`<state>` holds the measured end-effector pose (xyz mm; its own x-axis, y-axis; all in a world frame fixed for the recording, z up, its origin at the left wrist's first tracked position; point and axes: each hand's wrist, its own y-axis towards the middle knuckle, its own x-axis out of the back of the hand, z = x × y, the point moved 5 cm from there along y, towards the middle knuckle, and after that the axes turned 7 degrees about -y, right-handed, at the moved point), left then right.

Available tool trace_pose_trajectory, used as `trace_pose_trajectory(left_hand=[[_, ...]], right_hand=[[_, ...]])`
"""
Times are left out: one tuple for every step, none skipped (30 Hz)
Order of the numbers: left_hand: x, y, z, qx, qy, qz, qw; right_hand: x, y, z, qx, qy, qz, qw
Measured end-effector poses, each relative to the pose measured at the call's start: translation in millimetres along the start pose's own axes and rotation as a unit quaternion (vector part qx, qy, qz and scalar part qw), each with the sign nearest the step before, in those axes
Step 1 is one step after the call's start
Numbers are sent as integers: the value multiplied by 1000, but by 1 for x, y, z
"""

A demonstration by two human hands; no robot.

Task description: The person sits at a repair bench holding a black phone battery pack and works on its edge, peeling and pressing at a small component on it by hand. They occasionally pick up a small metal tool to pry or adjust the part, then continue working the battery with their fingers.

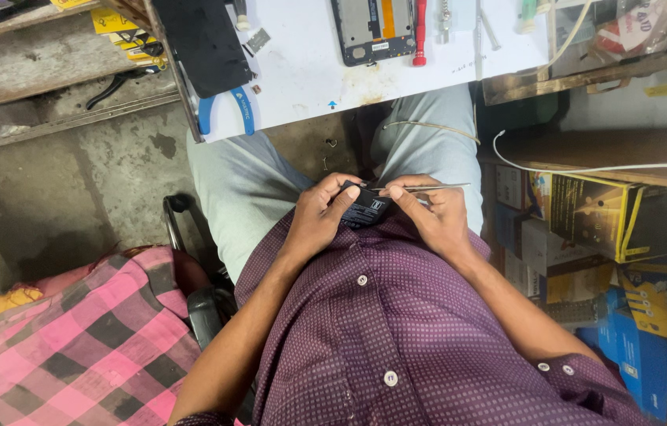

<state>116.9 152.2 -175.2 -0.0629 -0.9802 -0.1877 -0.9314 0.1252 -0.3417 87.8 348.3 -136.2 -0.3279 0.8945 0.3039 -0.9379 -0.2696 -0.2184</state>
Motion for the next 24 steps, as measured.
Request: trace_pose_trajectory(left_hand=[[0,0,0,-4,2,-2,1000],[0,0,-1,-8,4,-4,1000],[0,0,-1,-12,5,-6,1000],[0,-1,-1,-10,8,-7,1000],[-1,-1,0,-9,10,-8,1000],[0,0,0,-7,12,-9,1000],[-1,0,0,-7,6,-7,1000],[-1,0,0,-6,0,-6,1000],[-1,0,0,-5,-5,-5,1000],[-1,1,0,-3,-9,-3,1000],[-1,1,0,1,-14,-1,1000],[-1,1,0,5,-19,0,1000],[0,1,0,5,-18,-1,1000],[0,2,0,6,-18,-2,1000],[-1,1,1,8,-18,-2,1000],[-1,1,0,6,-16,-1,1000],[-1,1,0,4,-14,-1,1000],[-1,1,0,3,-12,0,1000],[-1,1,0,1,-12,1,1000],[-1,1,0,-2,-12,2,1000],[-1,1,-1,-4,-12,3,1000],[-1,1,0,0,-12,1,1000],[0,0,0,3,-11,0,1000],[0,0,0,6,-10,-2,1000]], right_hand=[[0,0,1,1,-18,-1,1000],[1,0,1,-1,-31,-2,1000],[2,-1,1,-4,-44,-2,999],[3,-2,0,-8,-57,-3,998],[3,-2,0,-6,-59,-5,998],[4,-3,-1,-5,-61,-6,998],[4,-3,-2,-3,-63,-6,998],[4,-4,-4,-9,-39,-8,999],[3,-5,-6,-15,-15,-10,1000],[2,-5,-7,-20,9,-12,1000],[2,-5,-7,-8,10,-9,1000],[1,-5,-7,4,11,-6,1000],[0,-5,-7,16,12,-2,1000],[0,-4,-7,14,21,1,1000],[-1,-3,-8,10,30,3,999],[-2,-2,-8,7,40,7,999],[-3,-2,-7,6,27,8,1000],[-2,-2,-6,4,15,10,1000],[-2,-2,-5,3,3,12,1000],[-2,-1,-4,2,-4,13,1000],[-2,-1,-3,0,-11,14,1000],[-2,-1,-1,-2,-19,16,1000],[-2,0,0,-3,-18,15,1000],[-3,1,1,-5,-17,15,1000]])
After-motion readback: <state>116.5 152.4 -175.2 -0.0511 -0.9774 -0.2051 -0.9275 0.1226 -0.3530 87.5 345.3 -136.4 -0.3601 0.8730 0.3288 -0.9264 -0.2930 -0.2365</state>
